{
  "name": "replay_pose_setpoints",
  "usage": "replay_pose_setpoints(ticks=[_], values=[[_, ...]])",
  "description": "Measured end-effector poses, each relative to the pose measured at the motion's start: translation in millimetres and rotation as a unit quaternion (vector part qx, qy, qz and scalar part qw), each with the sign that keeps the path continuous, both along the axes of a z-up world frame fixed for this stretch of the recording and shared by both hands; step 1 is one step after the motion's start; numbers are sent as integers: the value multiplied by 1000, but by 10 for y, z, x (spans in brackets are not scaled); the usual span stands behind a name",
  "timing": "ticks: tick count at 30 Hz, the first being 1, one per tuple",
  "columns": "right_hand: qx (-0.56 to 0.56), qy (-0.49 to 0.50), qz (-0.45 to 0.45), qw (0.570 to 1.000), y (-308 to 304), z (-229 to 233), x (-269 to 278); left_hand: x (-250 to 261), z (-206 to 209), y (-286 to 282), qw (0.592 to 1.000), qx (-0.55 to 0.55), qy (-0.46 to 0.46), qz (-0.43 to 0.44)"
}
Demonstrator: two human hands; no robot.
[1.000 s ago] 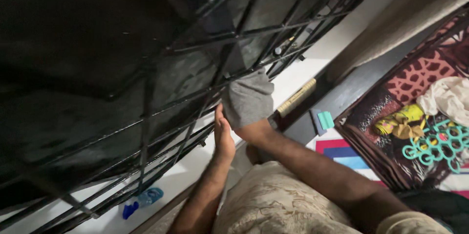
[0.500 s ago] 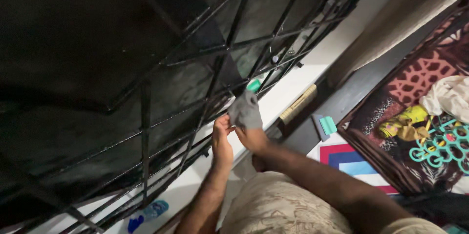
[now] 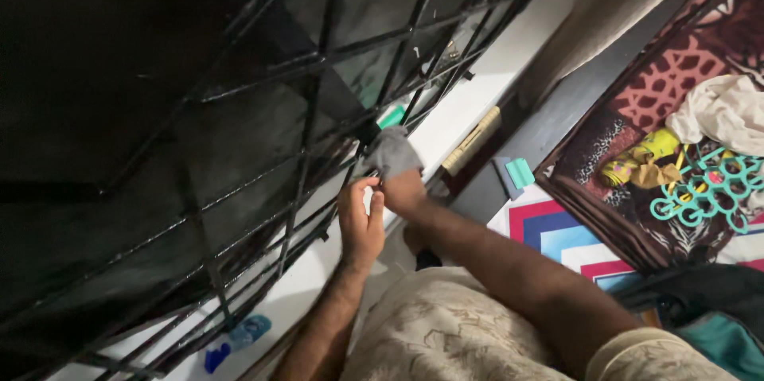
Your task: The person wipes the black metal bars of a window grille using a cloth, moving between different sections of the frame.
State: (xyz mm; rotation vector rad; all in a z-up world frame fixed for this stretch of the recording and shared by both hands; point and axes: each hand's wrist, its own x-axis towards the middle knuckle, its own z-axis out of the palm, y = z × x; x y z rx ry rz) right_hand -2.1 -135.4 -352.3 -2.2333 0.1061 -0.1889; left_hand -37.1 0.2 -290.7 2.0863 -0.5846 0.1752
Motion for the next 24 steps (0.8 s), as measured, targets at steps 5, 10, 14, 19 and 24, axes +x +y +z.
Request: replay_pose_setpoints(ticks=[5, 10, 14, 19, 24], values=[[102, -191, 35, 976, 61, -20, 79, 123, 147, -119, 999, -38, -23, -15], [-33, -216, 19, 976, -184, -173, 195, 199, 163, 7, 998, -50, -28, -13], [-42, -244, 13, 969, -455, -231, 346, 193, 165, 73, 999, -39, 8, 4], [117, -123, -71, 983, -47, -454, 220, 230, 324, 141, 997, 26, -77, -18], [36, -206, -93, 973, 17, -326, 111, 346, 437, 64, 995, 25, -93, -36]])
